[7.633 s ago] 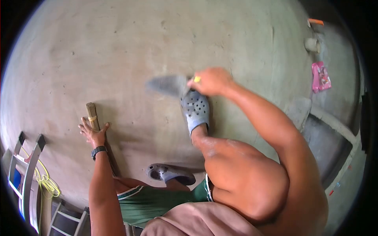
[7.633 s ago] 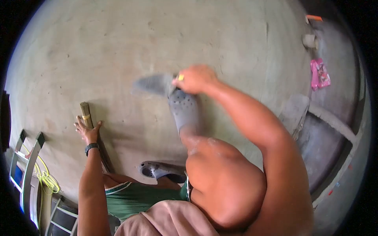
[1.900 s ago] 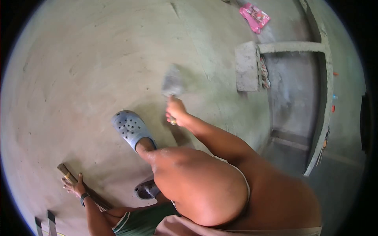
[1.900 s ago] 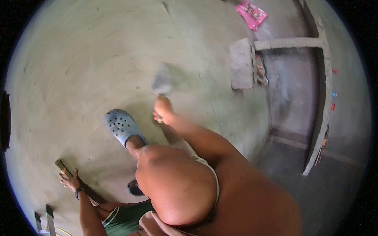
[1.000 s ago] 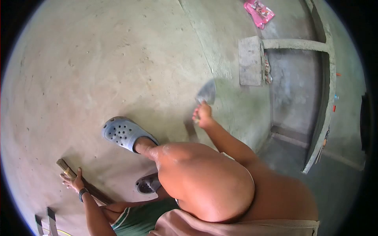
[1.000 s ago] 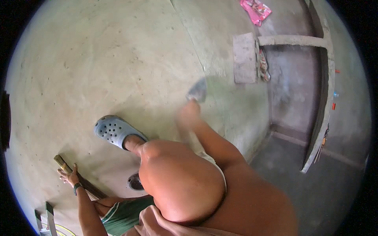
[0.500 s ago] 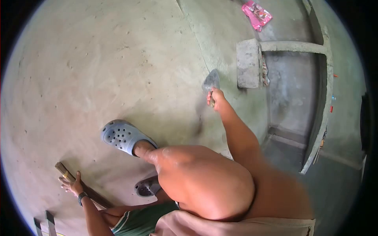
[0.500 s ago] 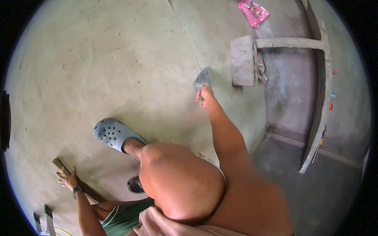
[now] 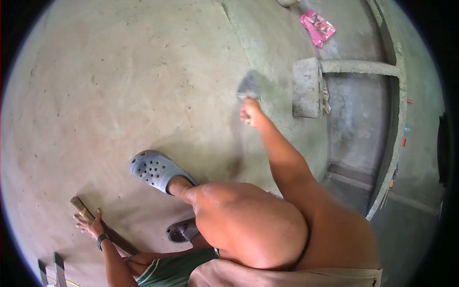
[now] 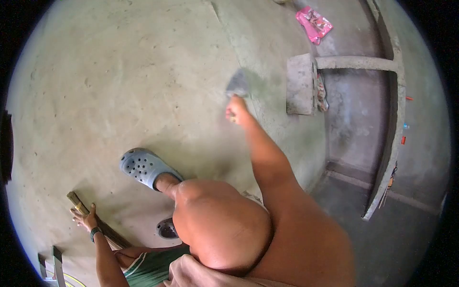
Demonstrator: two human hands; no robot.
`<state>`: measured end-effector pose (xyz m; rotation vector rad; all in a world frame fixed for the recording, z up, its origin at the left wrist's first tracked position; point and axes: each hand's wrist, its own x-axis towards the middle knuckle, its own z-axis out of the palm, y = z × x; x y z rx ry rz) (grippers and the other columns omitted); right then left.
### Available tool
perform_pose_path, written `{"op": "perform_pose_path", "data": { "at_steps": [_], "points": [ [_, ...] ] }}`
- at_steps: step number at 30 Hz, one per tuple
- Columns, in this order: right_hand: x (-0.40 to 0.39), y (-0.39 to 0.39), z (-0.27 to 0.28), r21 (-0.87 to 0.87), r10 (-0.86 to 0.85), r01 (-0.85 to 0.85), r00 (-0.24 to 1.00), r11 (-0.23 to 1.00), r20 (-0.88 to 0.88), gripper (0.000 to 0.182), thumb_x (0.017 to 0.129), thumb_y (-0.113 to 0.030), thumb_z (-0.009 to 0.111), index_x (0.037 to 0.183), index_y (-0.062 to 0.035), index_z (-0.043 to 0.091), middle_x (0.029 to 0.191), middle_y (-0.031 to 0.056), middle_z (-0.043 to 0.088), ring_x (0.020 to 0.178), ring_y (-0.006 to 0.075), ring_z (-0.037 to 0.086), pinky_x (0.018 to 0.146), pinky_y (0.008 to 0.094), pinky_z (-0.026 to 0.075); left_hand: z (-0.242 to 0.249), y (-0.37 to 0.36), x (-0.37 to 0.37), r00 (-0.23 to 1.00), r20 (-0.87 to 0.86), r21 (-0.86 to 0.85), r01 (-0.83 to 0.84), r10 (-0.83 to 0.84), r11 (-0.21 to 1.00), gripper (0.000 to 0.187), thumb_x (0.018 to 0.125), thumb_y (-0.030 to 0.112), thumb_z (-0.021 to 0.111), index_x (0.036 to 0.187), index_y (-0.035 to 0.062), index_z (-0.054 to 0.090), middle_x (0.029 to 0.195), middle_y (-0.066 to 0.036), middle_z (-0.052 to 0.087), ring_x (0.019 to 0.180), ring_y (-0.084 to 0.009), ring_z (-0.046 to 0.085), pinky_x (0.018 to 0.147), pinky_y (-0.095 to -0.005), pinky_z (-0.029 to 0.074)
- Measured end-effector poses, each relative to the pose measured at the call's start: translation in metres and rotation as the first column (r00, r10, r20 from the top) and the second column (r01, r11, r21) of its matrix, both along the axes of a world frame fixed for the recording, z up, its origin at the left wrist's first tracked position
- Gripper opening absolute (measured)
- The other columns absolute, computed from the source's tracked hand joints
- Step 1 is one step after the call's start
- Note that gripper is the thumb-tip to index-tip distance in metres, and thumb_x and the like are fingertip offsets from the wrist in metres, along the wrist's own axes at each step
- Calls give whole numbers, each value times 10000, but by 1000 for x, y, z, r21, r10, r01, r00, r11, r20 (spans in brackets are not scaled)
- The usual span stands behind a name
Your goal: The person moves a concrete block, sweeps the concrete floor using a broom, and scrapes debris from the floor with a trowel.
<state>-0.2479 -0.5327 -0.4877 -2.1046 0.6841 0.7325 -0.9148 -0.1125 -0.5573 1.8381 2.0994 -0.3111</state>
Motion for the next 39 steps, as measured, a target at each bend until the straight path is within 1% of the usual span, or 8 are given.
{"op": "perform_pose_path", "data": {
  "at_steps": [6,10,19,21,26,31,36,39],
  "points": [
    [3,97,68,-10,528,-537,832,843,-170,473,1043,-519,489,997,-59,590,745,51,576,578,184,538,513,409,503,0,4,-1,1000,-26,-1,16,-16,1000,1401,586,570,944,1651,250,92,1643,-376,63,1551,-500,41,1248,-621,80],
    [84,33,14,6,113,-113,993,994,-30,422,1066,-474,445,976,-78,560,767,61,565,585,198,540,543,441,516,11,-1,11,999,-26,-2,-39,38,999,1401,573,534,965,1646,301,96,1662,-339,53,1525,-562,56,1233,-644,147],
    [53,133,60,-92,581,-591,806,802,-113,438,1062,-453,485,862,-67,537,645,43,507,514,198,504,461,402,449,-4,0,4,998,-12,11,-55,55,998,1398,580,510,969,1644,340,78,1673,-318,11,1514,-581,74,1203,-680,212],
    [69,97,43,-52,383,-385,922,921,-52,488,1067,-485,450,812,-80,544,635,45,515,512,202,517,458,417,457,-20,-1,-13,998,18,69,-57,56,996,1391,570,461,977,1630,418,78,1706,-227,28,1544,-512,76,1100,-802,238],
    [53,73,-4,-3,200,-201,978,980,-66,461,1070,-499,422,886,-95,547,670,39,520,513,193,519,469,413,490,-4,-3,2,994,-28,22,-108,109,994,1392,572,470,974,1632,407,74,1704,-228,33,1544,-510,78,1100,-801,242],
    [-30,169,51,66,687,-686,711,724,-151,476,1034,-535,518,963,-66,557,673,23,507,489,140,495,443,348,460,-5,-1,1,997,-11,41,-81,82,996,1406,557,474,978,1633,409,74,1707,-220,23,1546,-508,69,1097,-807,239],
    [-68,112,57,41,658,-658,753,752,-4,487,1023,-533,553,1110,-58,616,699,54,574,510,152,541,499,361,487,9,-6,11,995,-13,-5,-102,102,995,1407,570,479,980,1636,394,65,1708,-220,-9,1542,-523,37,1121,-798,210],
    [-108,59,57,-314,933,-878,344,361,110,468,1014,-503,558,1182,-74,637,834,170,694,713,321,678,709,437,540,5,-4,7,994,28,9,-110,110,994,1413,561,478,985,1636,392,73,1712,-207,-10,1547,-514,20,1108,-813,199]
  ]
}}
